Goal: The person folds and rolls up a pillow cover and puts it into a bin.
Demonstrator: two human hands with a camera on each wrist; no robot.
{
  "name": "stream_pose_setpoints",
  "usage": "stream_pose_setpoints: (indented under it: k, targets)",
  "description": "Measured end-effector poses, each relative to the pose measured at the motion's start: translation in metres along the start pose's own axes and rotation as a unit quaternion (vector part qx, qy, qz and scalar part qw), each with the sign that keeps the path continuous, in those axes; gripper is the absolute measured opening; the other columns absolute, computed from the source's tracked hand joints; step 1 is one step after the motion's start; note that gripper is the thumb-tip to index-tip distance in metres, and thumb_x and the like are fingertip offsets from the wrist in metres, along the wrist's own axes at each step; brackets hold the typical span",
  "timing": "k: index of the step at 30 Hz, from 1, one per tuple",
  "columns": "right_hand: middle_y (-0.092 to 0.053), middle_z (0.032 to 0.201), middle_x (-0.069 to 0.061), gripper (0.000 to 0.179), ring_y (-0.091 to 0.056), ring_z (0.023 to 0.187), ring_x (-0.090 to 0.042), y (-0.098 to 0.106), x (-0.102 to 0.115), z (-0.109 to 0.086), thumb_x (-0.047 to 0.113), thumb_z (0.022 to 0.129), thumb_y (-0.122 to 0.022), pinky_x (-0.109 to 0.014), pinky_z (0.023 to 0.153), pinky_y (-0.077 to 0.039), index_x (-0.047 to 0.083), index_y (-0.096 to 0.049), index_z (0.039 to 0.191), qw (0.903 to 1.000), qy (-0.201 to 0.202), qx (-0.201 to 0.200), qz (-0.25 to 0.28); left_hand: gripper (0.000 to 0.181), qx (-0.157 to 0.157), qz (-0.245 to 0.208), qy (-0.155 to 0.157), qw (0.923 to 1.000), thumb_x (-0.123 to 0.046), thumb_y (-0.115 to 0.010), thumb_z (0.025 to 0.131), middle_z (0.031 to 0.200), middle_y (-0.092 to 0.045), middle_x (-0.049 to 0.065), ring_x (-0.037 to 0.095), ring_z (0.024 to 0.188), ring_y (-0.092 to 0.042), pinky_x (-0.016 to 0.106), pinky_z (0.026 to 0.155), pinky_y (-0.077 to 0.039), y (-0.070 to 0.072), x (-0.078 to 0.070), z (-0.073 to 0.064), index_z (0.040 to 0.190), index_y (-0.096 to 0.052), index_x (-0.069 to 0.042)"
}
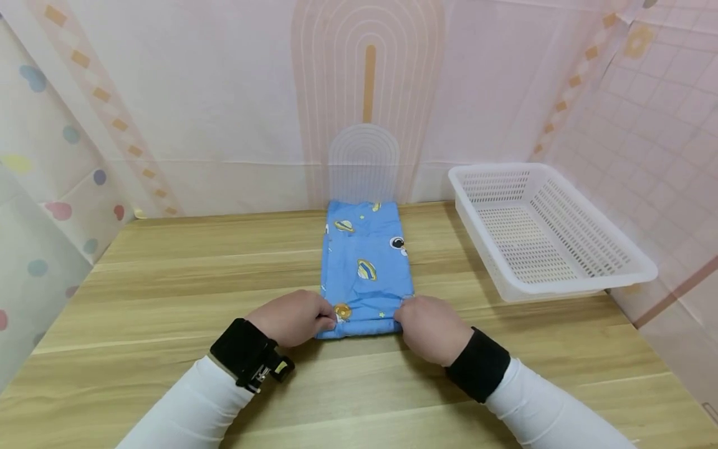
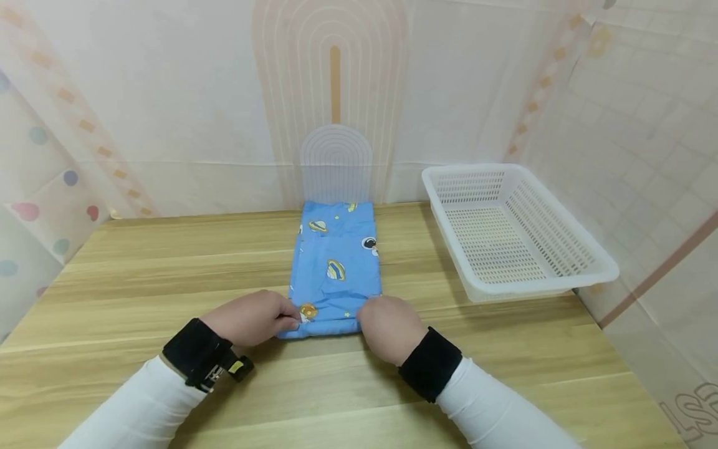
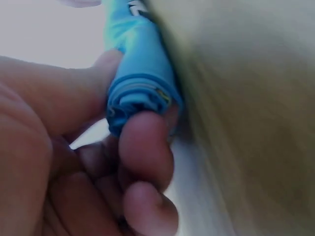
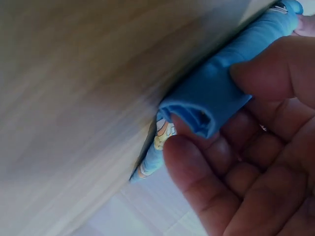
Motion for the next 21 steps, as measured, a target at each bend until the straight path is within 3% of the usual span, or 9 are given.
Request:
stream_pose_setpoints:
  k: [5,10,14,21]
  targets:
    - [-0.061,0.079,-0.002,0.012,-0.055,0.071,-0.013,0.0007,-0.0003,0.0003,-0.002,0.092,-0.069,-0.031,0.065,-0.055,0.006,-0.075,0.088,0.9999,-0.01,-0.002,-0.002,0.02,0.007,-0.031,0.033,0.999,-0.021,-0.069,0.103,0.071,-0.055,-0.009,0.009,0.067,-0.051,0.027,0.064,-0.043,0.0013,0.0049,0.0054,0.084,-0.076,-0.022]
    - [-0.063,0.083,-0.004,0.011,-0.058,0.075,-0.015,0.001,-0.0016,0.0029,-0.005,0.093,-0.067,-0.033,0.07,-0.057,0.004,-0.075,0.094,0.9996,-0.019,0.019,0.007,0.018,-0.017,-0.047,0.051,0.9974,-0.022,-0.073,0.1,0.072,-0.057,-0.007,0.011,0.067,-0.052,0.027,0.061,-0.042,0.0014,0.0092,0.0065,0.083,-0.068,-0.021]
    - [-0.068,0.086,-0.004,0.012,-0.062,0.079,-0.015,0.0015,-0.0029,0.0055,-0.006,0.094,-0.067,-0.036,0.075,-0.059,0.005,-0.071,0.098,0.9978,-0.042,0.033,0.04,0.02,-0.047,-0.036,0.044,0.9972,-0.019,-0.074,0.099,0.073,-0.055,-0.007,0.011,0.068,-0.051,0.027,0.061,-0.041,0.0008,0.0087,0.0064,0.082,-0.063,-0.022]
    - [-0.067,0.082,-0.002,0.016,-0.058,0.072,-0.014,0.0022,-0.0049,0.0061,-0.005,0.096,-0.067,-0.035,0.07,-0.056,0.01,-0.061,0.097,0.9937,-0.071,0.033,0.081,0.019,-0.082,0.009,0.015,0.9965,-0.01,-0.073,0.097,0.084,-0.063,-0.01,0.009,0.079,-0.056,0.028,0.072,-0.05,-0.0015,0.0014,0.0061,0.084,-0.073,-0.023]
Point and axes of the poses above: each hand's wrist, its own z-axis towards the middle knuckle, its own y-axis out of the back of the hand, x = y × z, the point moved 3 cm from there along z, towards the middle knuckle
